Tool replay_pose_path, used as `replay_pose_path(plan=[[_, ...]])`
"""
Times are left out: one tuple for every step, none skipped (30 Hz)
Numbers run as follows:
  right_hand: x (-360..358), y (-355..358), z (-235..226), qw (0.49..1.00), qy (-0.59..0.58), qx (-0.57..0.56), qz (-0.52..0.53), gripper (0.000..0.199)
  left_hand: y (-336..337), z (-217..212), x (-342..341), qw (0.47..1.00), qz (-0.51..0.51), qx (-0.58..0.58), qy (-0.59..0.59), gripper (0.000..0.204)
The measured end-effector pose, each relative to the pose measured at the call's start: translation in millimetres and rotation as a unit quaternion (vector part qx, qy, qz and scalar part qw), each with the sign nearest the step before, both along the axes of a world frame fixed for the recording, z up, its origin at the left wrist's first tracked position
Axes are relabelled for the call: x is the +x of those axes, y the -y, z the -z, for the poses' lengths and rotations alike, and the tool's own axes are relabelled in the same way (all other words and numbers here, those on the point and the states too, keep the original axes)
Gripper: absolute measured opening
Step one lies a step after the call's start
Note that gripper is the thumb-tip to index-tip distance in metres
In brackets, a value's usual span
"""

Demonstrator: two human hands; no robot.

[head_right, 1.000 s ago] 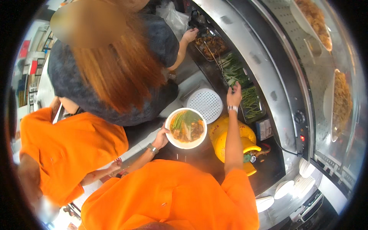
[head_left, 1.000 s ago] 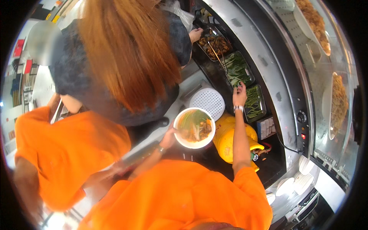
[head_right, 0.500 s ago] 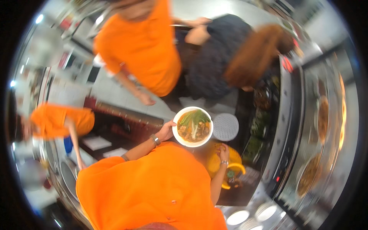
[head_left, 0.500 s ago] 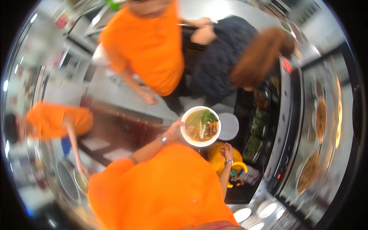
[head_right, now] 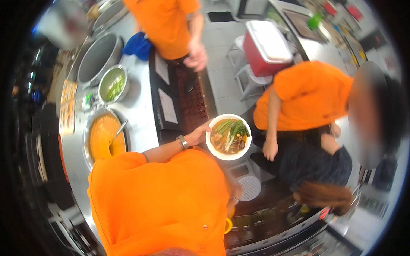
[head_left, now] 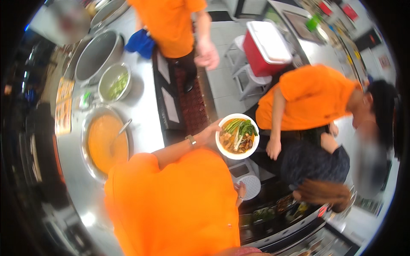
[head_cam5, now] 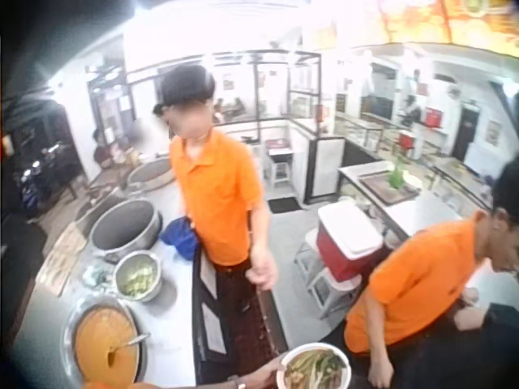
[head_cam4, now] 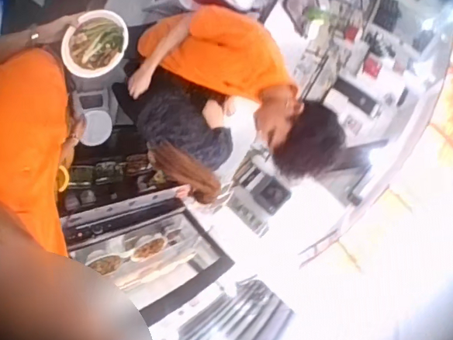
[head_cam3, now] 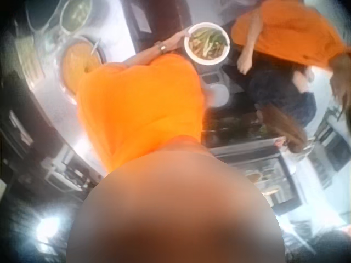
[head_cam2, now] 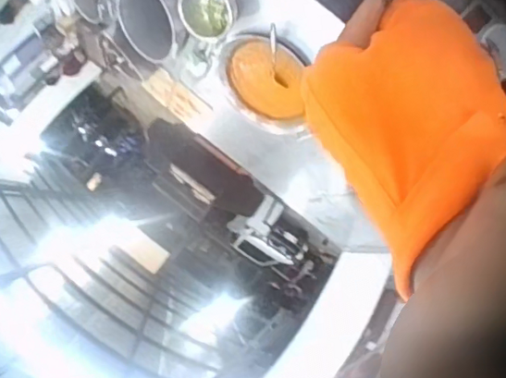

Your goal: The person assembles a noodle bowl by adding cooked meat, broth, and vegetables into a bowl using tongs and a ladle. They then hand the completed bowl to a customer.

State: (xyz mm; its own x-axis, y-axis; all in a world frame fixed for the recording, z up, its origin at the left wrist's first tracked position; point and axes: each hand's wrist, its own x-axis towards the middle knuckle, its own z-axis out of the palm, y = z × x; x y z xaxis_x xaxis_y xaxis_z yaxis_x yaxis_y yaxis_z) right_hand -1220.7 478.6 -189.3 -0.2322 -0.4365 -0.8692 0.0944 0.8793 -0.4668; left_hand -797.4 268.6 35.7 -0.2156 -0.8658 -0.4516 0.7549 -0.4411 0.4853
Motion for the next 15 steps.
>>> replay_pose_path(plan=[[-1, 13, 2, 0.998, 0.003, 0.020, -0.062, 0.038, 4, -4, -2, 0.999, -0.007, 0.028, 0.026, 0.069], [-8, 25, 4, 0.992, 0.010, 0.032, -0.123, 0.037, 0, -11, -12, 0.998, -0.038, 0.025, 0.038, 0.069], [-9, 41, 6, 0.983, 0.020, 0.039, -0.178, 0.037, 0, -16, -12, 0.997, -0.053, 0.023, 0.055, 0.069], [-13, 57, 6, 0.973, 0.027, 0.042, -0.225, 0.036, -4, -21, -14, 0.993, -0.099, 0.027, 0.066, 0.068], [-17, 78, 7, 0.963, 0.029, 0.043, -0.264, 0.036, -3, -22, -15, 0.989, -0.127, 0.034, 0.070, 0.068], [-20, 97, 10, 0.954, 0.027, 0.040, -0.296, 0.035, -6, -22, -19, 0.987, -0.145, 0.014, 0.061, 0.068], [-19, 116, 12, 0.945, 0.029, 0.033, -0.325, 0.035, -8, -21, -16, 0.977, -0.182, 0.070, 0.090, 0.067], [-16, 132, 15, 0.935, 0.031, 0.021, -0.353, 0.035, -17, -22, -12, 0.970, -0.215, 0.050, 0.100, 0.067], [-20, 155, 18, 0.924, 0.032, -0.002, -0.381, 0.034, -14, -15, -14, 0.962, -0.245, 0.030, 0.115, 0.068], [-16, 165, 17, 0.915, 0.035, -0.022, -0.402, 0.034, -22, -16, -11, 0.953, -0.269, 0.019, 0.141, 0.069], [-16, 177, 18, 0.904, 0.034, -0.045, -0.424, 0.033, -26, -13, -6, 0.939, -0.304, 0.047, 0.155, 0.067], [-15, 189, 18, 0.896, 0.034, -0.069, -0.437, 0.033, -34, -11, -4, 0.929, -0.333, 0.062, 0.150, 0.066], [-12, 201, 12, 0.892, 0.035, -0.078, -0.444, 0.033, -42, -11, -1, 0.918, -0.358, 0.050, 0.160, 0.067], [-7, 212, 5, 0.893, 0.012, -0.055, -0.446, 0.032, -46, -11, 3, 0.906, -0.388, 0.036, 0.162, 0.067], [-4, 224, -4, 0.892, 0.064, -0.058, -0.443, 0.033, -52, -11, 9, 0.904, -0.394, 0.041, 0.160, 0.068]])
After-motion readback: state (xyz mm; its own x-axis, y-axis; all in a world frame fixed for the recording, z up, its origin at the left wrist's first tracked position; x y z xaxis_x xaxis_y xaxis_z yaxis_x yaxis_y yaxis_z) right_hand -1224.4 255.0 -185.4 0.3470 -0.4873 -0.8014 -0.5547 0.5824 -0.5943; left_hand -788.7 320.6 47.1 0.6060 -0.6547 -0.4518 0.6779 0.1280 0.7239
